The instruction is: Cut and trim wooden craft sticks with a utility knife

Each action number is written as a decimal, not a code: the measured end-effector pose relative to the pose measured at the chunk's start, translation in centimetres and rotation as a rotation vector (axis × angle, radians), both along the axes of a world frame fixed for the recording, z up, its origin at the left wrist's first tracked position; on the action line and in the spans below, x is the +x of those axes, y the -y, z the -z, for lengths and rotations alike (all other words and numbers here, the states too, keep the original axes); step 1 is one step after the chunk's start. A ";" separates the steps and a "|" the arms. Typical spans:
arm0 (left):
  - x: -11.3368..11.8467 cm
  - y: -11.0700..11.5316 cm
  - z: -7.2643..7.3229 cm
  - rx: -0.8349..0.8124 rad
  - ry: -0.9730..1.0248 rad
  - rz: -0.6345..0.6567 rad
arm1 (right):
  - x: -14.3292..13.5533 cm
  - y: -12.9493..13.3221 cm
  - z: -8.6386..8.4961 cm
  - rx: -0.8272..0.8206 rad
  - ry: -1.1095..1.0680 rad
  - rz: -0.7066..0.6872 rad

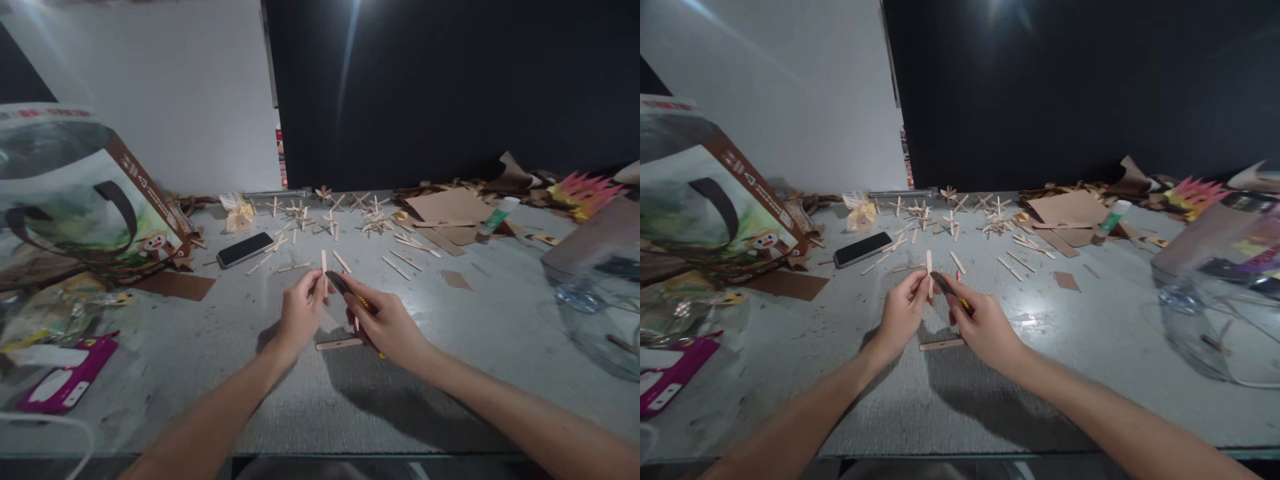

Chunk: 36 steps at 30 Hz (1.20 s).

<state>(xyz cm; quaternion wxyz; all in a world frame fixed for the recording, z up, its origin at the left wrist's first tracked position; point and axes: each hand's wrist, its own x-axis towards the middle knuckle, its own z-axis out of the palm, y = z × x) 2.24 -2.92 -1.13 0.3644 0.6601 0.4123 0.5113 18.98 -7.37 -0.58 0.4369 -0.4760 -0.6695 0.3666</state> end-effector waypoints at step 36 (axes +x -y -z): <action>0.2 0.8 -0.7 0.020 0.079 -0.082 | -1.0 0.8 -1.2 -0.270 -0.398 -0.109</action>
